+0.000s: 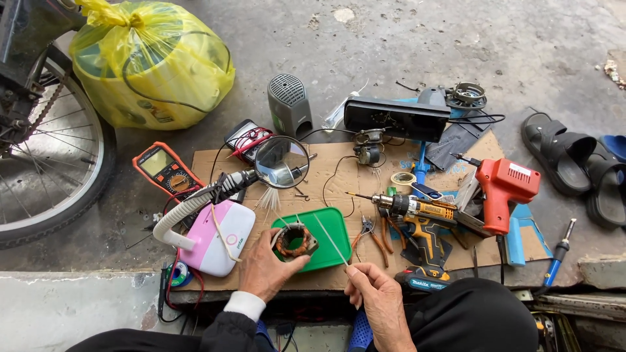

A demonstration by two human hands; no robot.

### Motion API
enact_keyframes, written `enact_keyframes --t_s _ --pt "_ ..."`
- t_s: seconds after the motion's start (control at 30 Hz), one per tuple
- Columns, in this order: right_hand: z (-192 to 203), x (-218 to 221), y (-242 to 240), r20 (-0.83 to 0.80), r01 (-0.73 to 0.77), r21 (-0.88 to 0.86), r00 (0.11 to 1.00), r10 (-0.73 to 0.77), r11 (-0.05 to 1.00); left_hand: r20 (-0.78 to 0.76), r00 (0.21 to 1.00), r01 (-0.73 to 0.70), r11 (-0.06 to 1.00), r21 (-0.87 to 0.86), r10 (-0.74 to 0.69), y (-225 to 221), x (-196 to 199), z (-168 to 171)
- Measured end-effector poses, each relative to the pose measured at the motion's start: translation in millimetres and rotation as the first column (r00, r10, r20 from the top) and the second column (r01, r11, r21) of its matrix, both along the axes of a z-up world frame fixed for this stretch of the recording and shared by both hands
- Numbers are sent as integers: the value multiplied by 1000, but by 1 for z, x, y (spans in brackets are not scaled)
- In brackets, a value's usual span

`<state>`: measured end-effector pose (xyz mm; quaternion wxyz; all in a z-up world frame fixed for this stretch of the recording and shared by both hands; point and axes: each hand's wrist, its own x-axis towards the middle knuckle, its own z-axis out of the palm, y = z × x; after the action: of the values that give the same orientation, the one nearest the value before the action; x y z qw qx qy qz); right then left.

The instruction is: The person is using a white string and a small tool to tie and secure the copper windings of an electric motor stator.

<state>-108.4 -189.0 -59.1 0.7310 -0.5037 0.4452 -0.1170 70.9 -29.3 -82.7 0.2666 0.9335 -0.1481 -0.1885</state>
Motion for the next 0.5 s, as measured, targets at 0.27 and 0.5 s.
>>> enact_keyframes --t_s 0.27,0.5 --pt "1 0 2 38 9 25 999 -10 1000 -256 966 56 992 114 -25 -9 28 39" --pt "5 0 2 12 -19 16 1000 19 1000 -400 916 23 1000 12 -16 -8 38 45"
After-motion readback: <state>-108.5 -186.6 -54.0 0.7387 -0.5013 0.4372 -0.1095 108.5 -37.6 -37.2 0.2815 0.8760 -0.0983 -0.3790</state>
